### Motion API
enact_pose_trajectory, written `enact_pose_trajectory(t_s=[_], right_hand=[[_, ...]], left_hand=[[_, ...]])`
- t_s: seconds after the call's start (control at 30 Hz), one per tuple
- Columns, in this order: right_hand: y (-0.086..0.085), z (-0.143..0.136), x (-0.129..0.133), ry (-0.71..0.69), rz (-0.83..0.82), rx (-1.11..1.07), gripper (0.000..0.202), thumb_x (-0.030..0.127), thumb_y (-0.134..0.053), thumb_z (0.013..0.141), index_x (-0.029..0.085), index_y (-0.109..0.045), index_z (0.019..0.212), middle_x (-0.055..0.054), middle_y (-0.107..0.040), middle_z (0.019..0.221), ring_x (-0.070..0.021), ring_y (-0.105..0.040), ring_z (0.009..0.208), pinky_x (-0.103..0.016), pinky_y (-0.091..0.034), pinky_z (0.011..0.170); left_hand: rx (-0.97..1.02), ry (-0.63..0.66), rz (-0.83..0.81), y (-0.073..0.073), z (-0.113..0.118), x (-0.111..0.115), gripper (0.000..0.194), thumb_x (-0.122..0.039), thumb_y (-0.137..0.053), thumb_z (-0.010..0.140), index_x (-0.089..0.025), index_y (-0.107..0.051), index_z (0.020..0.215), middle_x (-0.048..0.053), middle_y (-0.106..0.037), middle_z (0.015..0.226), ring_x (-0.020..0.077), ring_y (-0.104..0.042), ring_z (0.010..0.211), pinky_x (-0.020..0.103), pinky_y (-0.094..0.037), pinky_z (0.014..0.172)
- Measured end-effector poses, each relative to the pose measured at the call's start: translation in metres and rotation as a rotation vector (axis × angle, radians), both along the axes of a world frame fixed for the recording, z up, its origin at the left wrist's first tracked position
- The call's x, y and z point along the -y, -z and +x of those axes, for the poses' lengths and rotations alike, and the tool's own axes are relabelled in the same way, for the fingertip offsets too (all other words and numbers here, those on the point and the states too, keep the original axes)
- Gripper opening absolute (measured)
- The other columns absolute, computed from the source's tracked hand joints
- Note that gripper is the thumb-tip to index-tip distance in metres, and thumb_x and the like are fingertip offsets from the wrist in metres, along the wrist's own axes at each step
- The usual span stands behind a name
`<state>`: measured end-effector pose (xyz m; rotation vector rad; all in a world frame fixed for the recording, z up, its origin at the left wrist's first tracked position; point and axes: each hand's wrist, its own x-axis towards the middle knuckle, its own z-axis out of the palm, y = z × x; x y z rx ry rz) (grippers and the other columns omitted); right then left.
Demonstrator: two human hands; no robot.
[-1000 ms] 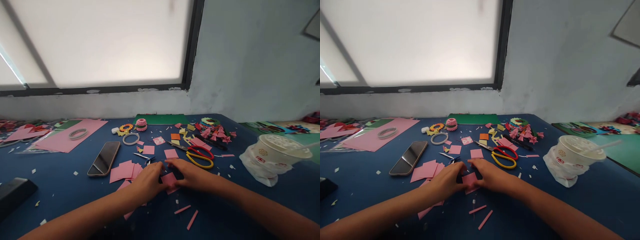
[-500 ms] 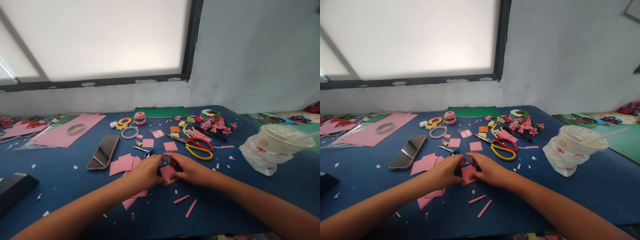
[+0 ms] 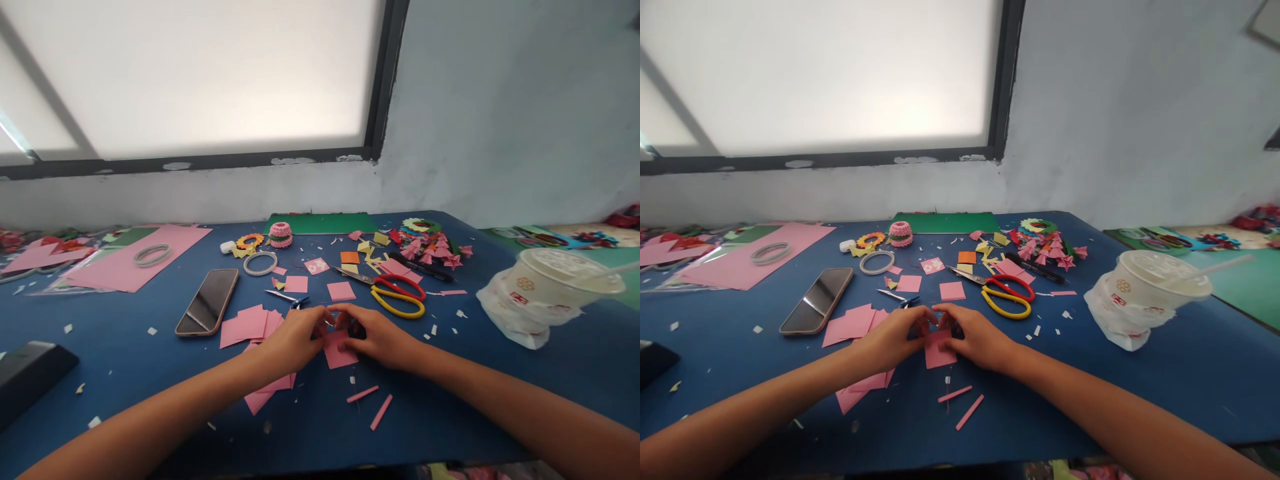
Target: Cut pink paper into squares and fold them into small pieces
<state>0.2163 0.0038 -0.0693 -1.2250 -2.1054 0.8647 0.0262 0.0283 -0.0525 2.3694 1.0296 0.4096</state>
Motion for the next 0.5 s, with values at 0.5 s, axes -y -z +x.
enact_pose_trajectory(t_s=[0.5], right_hand=[[0.0060, 0.0036, -0.0053, 0.077, 0.244, -0.006, 0.014, 0.007, -0.058, 0.074, 0.017, -0.065, 0.080, -0.002, -0.066, 0.079, -0.0145, -0.058, 0.075, -0.025, -0.045, 0.070]], left_hand=[[-0.032, 0.015, 0.199, 0.0024, -0.0014, -0.0100, 0.021, -0.004, -0.053, 0.073, -0.017, -0.059, 0.088, 0.001, -0.064, 0.082, 0.0162, -0.059, 0.082, 0.036, -0.039, 0.089]])
